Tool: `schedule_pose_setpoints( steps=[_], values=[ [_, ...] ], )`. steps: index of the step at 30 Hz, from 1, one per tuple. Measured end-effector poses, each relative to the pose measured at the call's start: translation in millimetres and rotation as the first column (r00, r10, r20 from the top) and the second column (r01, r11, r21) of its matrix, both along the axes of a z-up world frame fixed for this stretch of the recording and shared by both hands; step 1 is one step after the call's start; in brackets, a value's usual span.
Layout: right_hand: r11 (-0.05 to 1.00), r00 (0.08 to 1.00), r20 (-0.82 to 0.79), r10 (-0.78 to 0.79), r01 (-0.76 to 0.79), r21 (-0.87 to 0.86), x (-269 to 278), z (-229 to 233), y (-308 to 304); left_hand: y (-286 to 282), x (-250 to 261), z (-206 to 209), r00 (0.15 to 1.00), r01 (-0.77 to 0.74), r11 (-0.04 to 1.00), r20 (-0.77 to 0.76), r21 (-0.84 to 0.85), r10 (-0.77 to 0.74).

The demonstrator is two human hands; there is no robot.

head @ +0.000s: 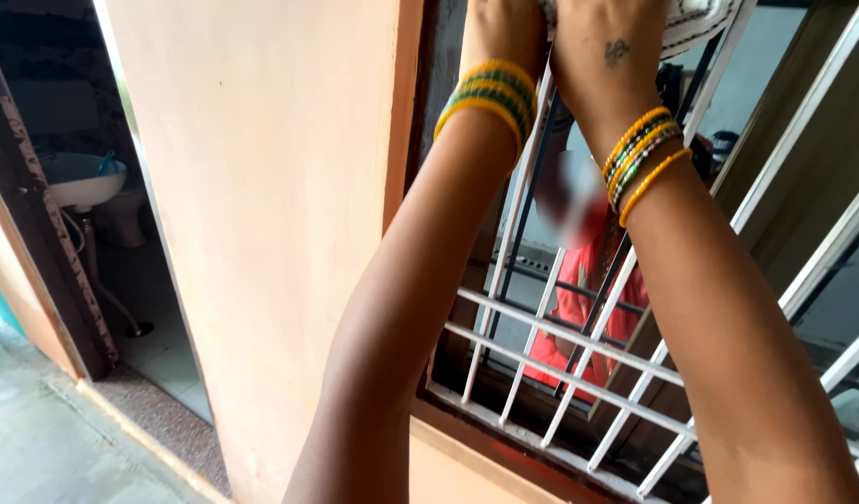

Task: The person cleans a window by wiping down the glass and window bars with a cloth.

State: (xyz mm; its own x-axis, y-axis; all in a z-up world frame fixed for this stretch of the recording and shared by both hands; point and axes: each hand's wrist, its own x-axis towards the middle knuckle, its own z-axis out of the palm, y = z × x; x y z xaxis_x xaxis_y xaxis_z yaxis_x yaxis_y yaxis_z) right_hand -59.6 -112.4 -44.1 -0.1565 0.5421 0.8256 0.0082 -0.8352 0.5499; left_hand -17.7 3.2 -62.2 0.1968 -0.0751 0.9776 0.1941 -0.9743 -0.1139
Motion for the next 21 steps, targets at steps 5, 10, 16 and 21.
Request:
schedule_pose_setpoints(
  steps=[5,10,16,21],
  values=[
    [0.990,0.998,0.003,0.065,-0.064,-0.127,-29.4,-44.8,9.3,-0.3,6.0,-64.4,0.970,0.244,0.969,0.010,-0.037,-0.243],
    [0.990,0.977,-0.204,-0.057,0.030,-0.136,-33.5,-81.6,12.9,15.7,-2.7,-110.0,0.869,0.379,0.925,-0.339,-0.012,-0.361],
    [0.982,0.988,-0.148,0.036,-0.062,-0.177,-65.0,-80.0,-22.6,19.8,-32.7,-123.5,0.957,0.081,0.962,-0.291,0.259,-0.002],
    [0.930,0.946,0.140,-0.293,0.316,-0.186,-83.8,-34.0,-96.8,-29.6,-36.3,-69.7,0.971,0.224,0.963,0.048,0.151,-0.233]
  ],
)
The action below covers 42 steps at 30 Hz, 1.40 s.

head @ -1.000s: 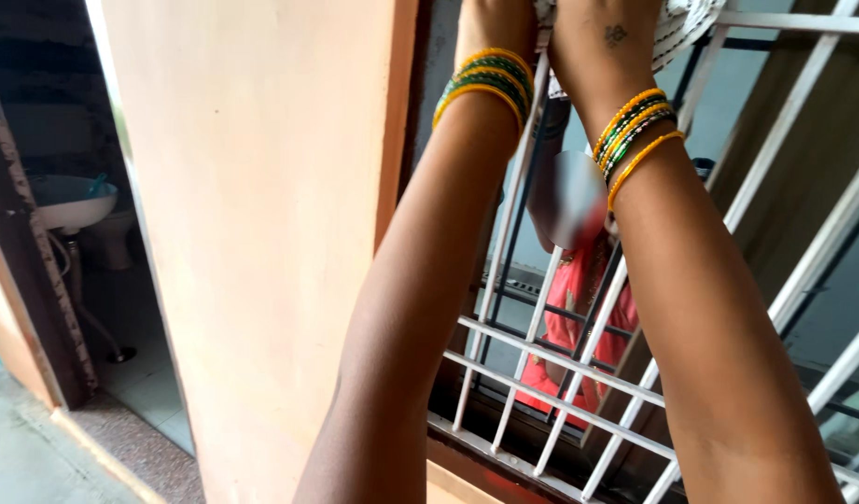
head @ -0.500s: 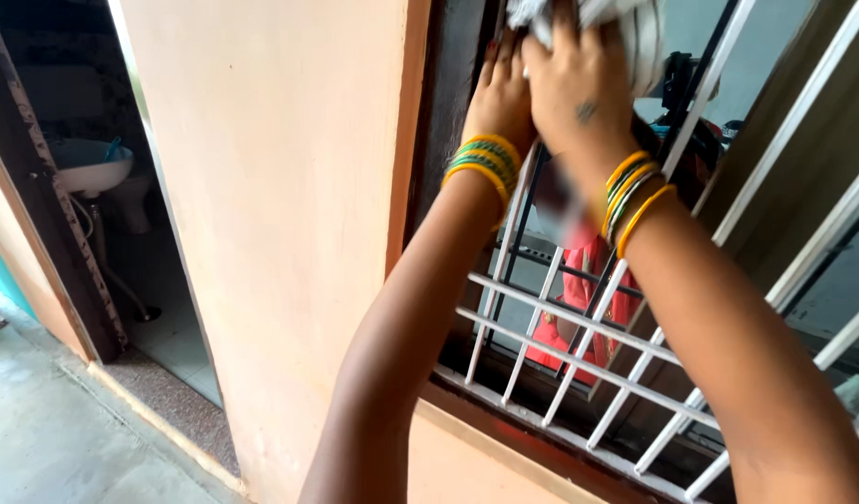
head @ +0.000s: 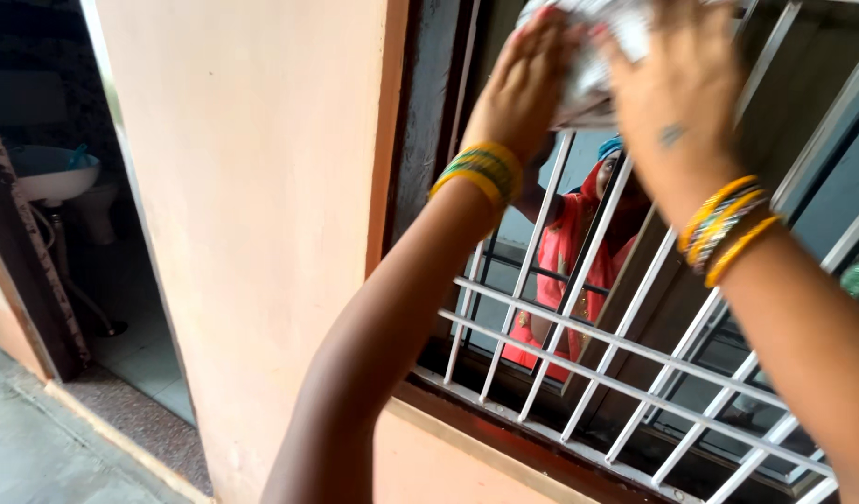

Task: The person cleans a window by wiping down the glass and window bars with a cloth.

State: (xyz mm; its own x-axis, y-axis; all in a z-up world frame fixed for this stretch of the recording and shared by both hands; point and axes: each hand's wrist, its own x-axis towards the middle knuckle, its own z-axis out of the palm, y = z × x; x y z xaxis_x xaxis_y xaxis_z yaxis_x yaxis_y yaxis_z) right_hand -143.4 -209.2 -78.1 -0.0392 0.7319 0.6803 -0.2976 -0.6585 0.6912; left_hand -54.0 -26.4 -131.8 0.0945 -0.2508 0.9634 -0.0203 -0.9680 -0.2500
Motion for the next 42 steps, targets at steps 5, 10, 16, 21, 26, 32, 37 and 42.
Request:
schedule_pose_setpoints(
  steps=[5,10,16,21,26,32,37,42],
  values=[
    [0.996,0.997,-0.067,0.041,-0.035,0.082,-4.0,12.2,-34.8,-62.0,-10.5,36.8,0.981,0.124,0.990,-0.142,-0.065,-0.132],
    [0.929,0.948,-0.116,0.295,-0.256,0.269,16.5,-18.0,-9.7,-64.4,-20.4,29.4,0.980,-0.019,0.999,-0.200,-0.028,0.013],
    [0.945,0.999,-0.021,0.035,-0.026,0.326,27.9,-52.8,2.6,-58.9,-57.8,-9.9,0.942,-0.134,0.990,-0.306,0.045,0.142],
    [0.938,0.984,-0.124,-0.126,0.159,0.308,11.6,-117.2,7.1,-71.8,-60.6,-77.6,0.925,-0.240,0.968,-0.288,0.069,0.249],
    [0.965,0.941,-0.334,-0.054,0.135,0.224,-16.1,-181.7,0.6,-49.8,-77.9,-140.8,0.879,-0.300,0.901,-0.277,0.313,0.388],
    [1.000,0.951,-0.308,0.010,-0.006,0.015,-59.4,-138.4,-21.7,-32.7,-85.9,-110.1,0.940,-0.140,0.936,-0.254,0.324,0.229],
    [0.877,0.901,-0.320,0.293,-0.120,0.466,-86.1,-56.6,-46.8,-86.3,-72.0,-34.6,0.996,0.068,0.988,-0.059,0.137,-0.060],
    [0.935,0.955,-0.085,-0.285,0.296,0.195,-82.4,23.4,-104.4,-175.5,-42.9,77.7,0.995,0.100,0.993,0.003,0.059,-0.100]
  ],
)
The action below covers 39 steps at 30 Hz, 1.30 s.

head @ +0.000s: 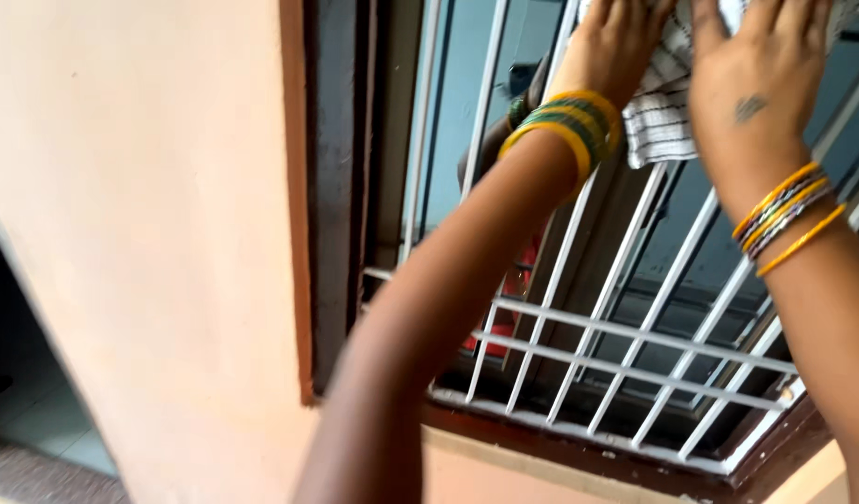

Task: The person cleans a window by wiping down the glass and window bars with a cloth.

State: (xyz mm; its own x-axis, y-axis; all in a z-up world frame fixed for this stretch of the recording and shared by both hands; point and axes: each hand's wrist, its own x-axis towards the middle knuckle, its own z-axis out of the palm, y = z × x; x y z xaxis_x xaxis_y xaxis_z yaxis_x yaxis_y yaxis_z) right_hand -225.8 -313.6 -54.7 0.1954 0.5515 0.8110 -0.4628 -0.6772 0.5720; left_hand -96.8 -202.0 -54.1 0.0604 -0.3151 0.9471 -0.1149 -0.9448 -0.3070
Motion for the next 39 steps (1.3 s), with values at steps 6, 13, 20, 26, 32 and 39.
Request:
schedule_pose_setpoints(
  steps=[6,13,20,26,32,39],
  values=[
    [0.963,0.962,-0.056,0.266,-0.263,0.058,19.1,-10.8,-10.6,-39.7,-25.3,7.9,0.976,-0.096,0.994,-0.202,-0.060,0.082],
    [0.955,0.969,-0.145,0.201,-0.161,0.249,34.1,-60.8,-0.7,-7.2,-36.0,-61.4,0.978,-0.026,0.998,-0.210,-0.054,0.014],
    [0.986,0.984,-0.167,0.059,-0.031,0.163,15.3,-103.7,13.8,1.2,-61.6,-109.1,0.969,-0.097,0.995,-0.224,0.024,0.099],
    [0.965,0.956,-0.279,0.094,-0.018,0.263,1.3,-184.7,16.3,18.5,-87.9,-188.5,0.953,-0.017,0.980,-0.294,0.197,0.076],
    [0.977,0.901,-0.433,0.038,0.056,0.204,-10.7,-264.6,1.7,24.2,-96.8,-284.2,0.905,0.004,0.925,-0.394,0.380,0.158],
    [0.982,0.888,-0.425,0.175,-0.126,0.140,-42.3,-240.0,12.2,57.2,-94.9,-283.2,0.953,0.162,0.959,-0.288,0.234,-0.090]
  ],
)
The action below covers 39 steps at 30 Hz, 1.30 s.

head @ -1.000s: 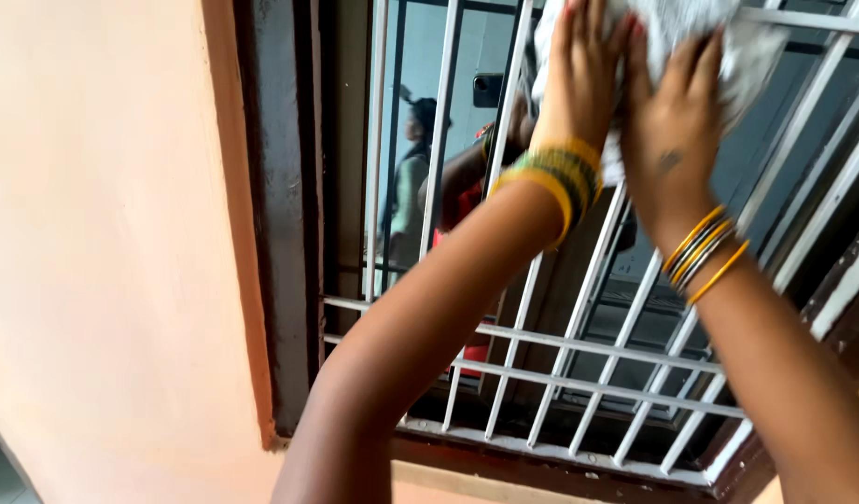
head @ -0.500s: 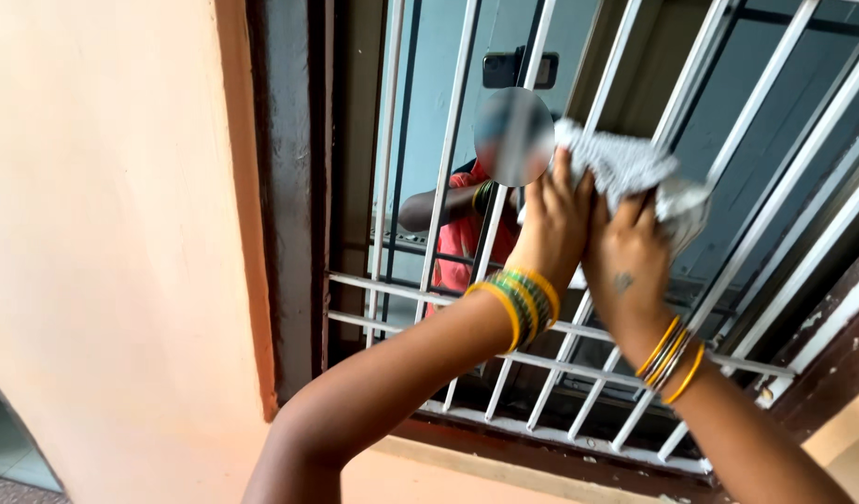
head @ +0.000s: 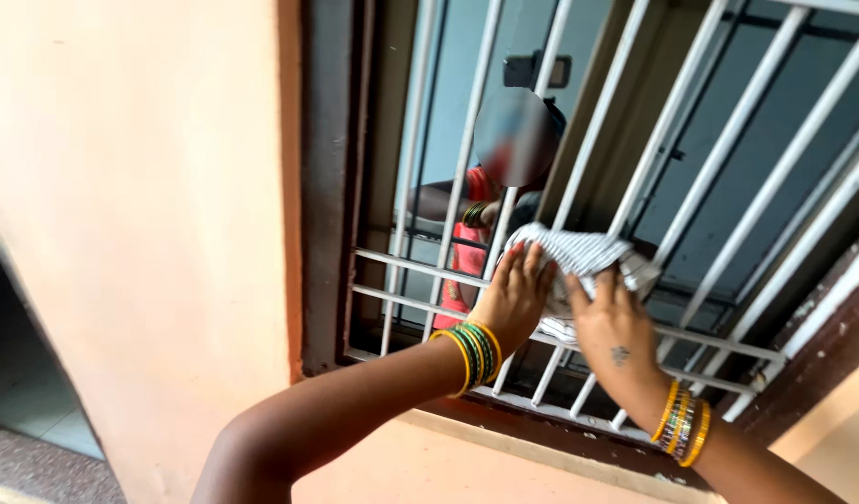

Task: The person cleans a window by wiping down the glass and window bars with a cloth.

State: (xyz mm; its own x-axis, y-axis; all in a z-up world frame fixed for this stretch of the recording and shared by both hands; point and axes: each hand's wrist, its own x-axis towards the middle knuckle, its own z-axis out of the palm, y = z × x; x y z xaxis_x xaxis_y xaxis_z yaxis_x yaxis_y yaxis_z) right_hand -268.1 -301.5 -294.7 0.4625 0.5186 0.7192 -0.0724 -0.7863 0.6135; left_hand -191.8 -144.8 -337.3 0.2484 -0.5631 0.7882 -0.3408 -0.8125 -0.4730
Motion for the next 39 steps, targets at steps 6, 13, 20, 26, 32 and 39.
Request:
schedule_pose_setpoints(
  steps=[6,13,20,26,32,39],
  values=[
    [0.797,0.974,-0.103,0.203,-0.103,0.596,8.1,94.2,39.6,44.9,2.9,104.8,0.994,-0.100,0.992,0.031,-0.076,0.102],
    [0.972,0.916,0.335,0.222,-0.233,-0.005,117.1,203.2,92.6,73.9,81.0,236.0,0.847,-0.485,0.845,0.119,-0.228,0.518],
    [0.966,0.906,0.398,0.140,-0.213,0.145,158.7,180.3,130.1,93.4,131.8,226.7,0.981,-0.181,0.926,0.007,-0.332,0.194],
    [0.988,0.895,0.444,0.043,-0.105,0.117,172.1,157.6,145.0,93.6,132.6,195.7,0.967,-0.245,0.941,0.009,-0.234,0.254],
    [0.972,0.969,0.246,0.035,-0.090,0.216,153.0,113.9,150.5,99.3,124.4,150.4,0.959,-0.278,0.951,0.012,-0.135,0.282],
    [0.996,1.000,0.009,0.012,-0.012,0.090,122.4,45.6,140.4,115.2,104.2,72.5,0.961,-0.277,0.959,0.010,0.055,0.277]
  ],
)
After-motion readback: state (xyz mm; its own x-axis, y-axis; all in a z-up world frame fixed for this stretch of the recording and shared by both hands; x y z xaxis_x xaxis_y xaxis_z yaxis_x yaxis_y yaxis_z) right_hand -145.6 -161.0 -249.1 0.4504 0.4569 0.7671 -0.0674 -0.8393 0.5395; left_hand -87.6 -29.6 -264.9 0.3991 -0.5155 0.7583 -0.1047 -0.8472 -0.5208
